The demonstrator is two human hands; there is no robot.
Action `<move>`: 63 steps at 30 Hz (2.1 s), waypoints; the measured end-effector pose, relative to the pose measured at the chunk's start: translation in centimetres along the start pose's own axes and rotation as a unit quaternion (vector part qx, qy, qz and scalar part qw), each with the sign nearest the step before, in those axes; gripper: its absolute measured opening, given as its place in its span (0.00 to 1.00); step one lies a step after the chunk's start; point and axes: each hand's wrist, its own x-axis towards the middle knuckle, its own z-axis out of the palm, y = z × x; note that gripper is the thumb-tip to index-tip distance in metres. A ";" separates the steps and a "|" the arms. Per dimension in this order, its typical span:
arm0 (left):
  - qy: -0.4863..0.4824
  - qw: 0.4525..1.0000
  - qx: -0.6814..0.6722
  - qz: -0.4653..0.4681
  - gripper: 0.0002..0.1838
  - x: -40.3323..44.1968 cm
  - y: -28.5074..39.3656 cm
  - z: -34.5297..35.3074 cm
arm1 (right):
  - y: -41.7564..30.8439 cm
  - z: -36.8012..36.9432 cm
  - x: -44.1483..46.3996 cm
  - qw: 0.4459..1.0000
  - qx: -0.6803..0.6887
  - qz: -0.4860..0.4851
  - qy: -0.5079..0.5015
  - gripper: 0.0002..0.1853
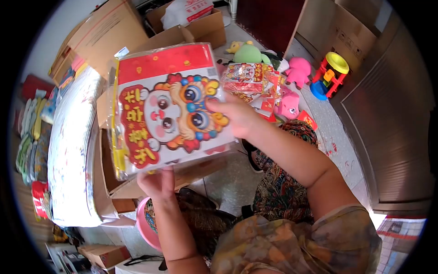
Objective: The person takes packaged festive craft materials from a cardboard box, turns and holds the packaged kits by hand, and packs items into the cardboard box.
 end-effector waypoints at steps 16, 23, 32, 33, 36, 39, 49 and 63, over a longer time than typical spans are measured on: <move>0.169 0.953 0.242 -0.073 0.33 0.1 1.4 1.5 | -1.1 -3.9 -1.1 0.989 -0.082 0.088 -0.081 0.21; 0.212 0.928 0.273 -0.142 0.24 0.9 -0.4 1.6 | -0.9 -5.6 -0.8 0.981 -0.167 0.092 -0.035 0.21; 0.207 0.915 0.312 -0.152 0.21 2.6 -0.7 0.3 | -3.0 -13.5 4.1 0.978 -0.167 0.110 0.067 0.22; 0.208 0.912 0.315 -0.163 0.21 2.8 -0.6 0.0 | -2.4 -17.3 5.2 0.987 -0.089 0.044 0.125 0.18; 0.213 0.907 0.331 -0.154 0.21 3.0 -1.1 0.4 | -0.9 -26.6 6.6 0.898 0.008 -0.024 0.439 0.11; 0.223 0.900 0.333 -0.170 0.23 3.0 -0.7 -0.1 | -1.1 -30.0 5.6 0.827 -0.067 -0.030 0.557 0.12; 0.261 0.894 0.327 -0.161 0.25 3.2 -0.8 0.2 | -2.7 -35.5 10.2 0.846 0.013 -0.070 0.528 0.10; 0.286 0.900 0.296 -0.143 0.25 3.1 -1.1 0.4 | -0.9 -37.4 6.0 0.628 0.074 -0.240 0.737 0.20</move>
